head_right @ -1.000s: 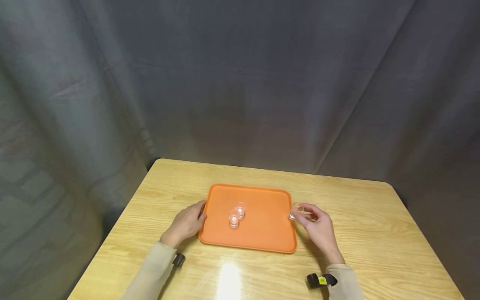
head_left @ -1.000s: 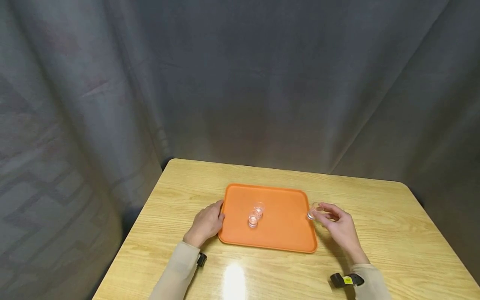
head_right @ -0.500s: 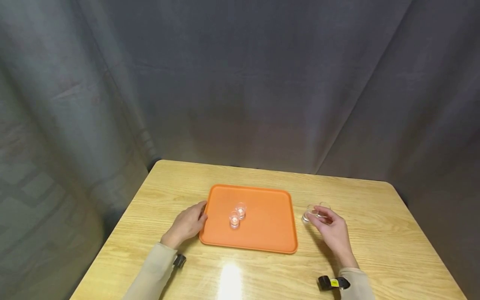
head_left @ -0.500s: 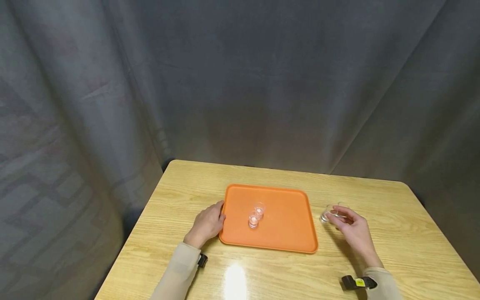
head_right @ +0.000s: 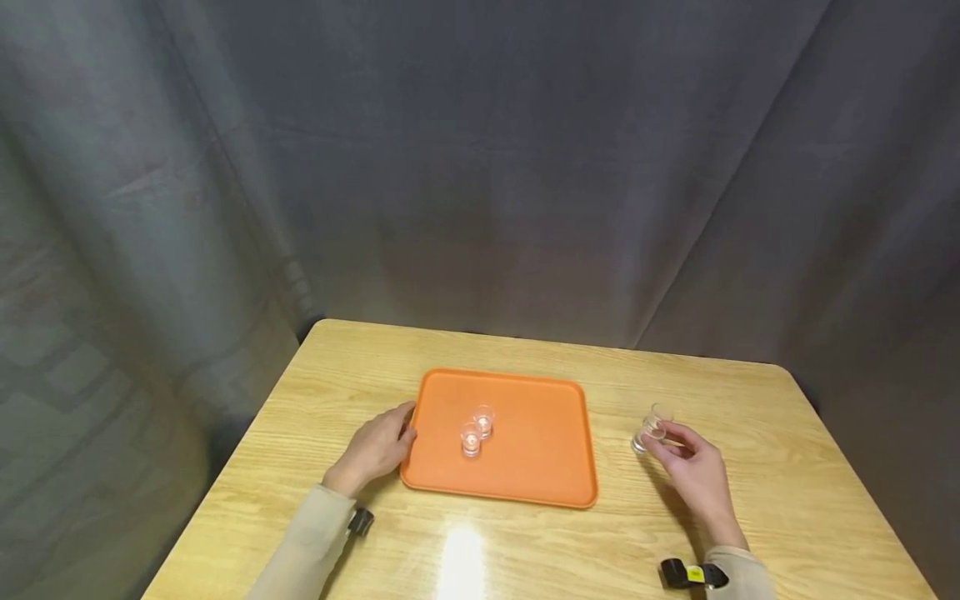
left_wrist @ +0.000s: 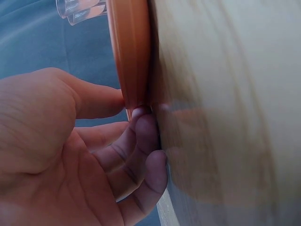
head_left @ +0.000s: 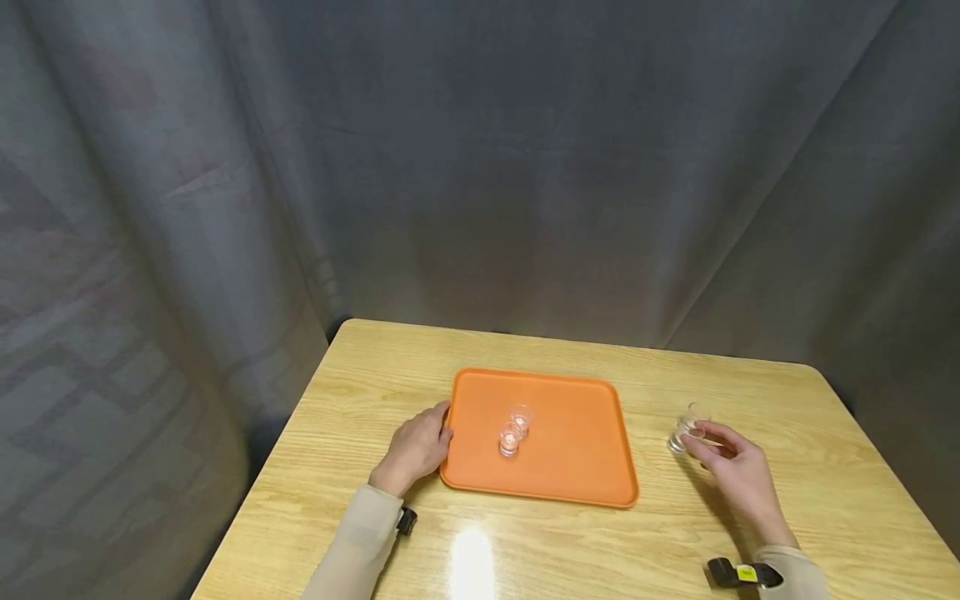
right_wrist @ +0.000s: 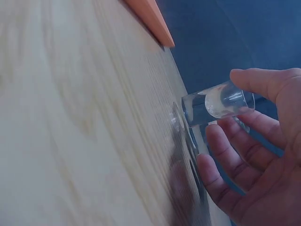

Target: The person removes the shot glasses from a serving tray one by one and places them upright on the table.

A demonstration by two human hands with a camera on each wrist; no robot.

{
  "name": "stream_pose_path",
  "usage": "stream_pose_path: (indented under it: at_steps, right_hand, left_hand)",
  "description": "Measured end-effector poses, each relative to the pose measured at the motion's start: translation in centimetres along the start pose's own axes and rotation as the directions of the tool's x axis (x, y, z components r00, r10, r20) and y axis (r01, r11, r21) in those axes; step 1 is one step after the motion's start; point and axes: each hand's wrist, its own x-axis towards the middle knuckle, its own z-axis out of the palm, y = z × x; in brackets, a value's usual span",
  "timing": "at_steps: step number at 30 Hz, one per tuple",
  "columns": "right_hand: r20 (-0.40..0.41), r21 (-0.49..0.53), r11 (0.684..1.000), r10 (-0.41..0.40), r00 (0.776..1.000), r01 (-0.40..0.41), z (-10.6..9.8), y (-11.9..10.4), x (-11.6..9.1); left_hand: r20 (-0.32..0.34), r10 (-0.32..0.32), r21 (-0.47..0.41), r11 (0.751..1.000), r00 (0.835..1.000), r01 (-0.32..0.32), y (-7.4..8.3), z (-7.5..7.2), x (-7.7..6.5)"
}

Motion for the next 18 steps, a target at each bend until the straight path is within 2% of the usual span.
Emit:
stream_pose_path:
  at_steps: [6, 18]
  right_hand:
    - [0.019, -0.029, 0.999, 0.024, 1.0, -0.023, -1.3, 0.9, -0.1]
    - [-0.004, -0.044, 0.999, 0.023, 1.0, -0.023, -3.0, 1.7, 0.9]
  left_hand:
    - [-0.006, 0.011, 0.003, 1.0, 1.0, -0.011, 0.0, 0.0, 0.0]
    - [-0.002, -0.007, -0.011, 1.0, 1.0, 0.007, -0.2, 0.0, 0.2]
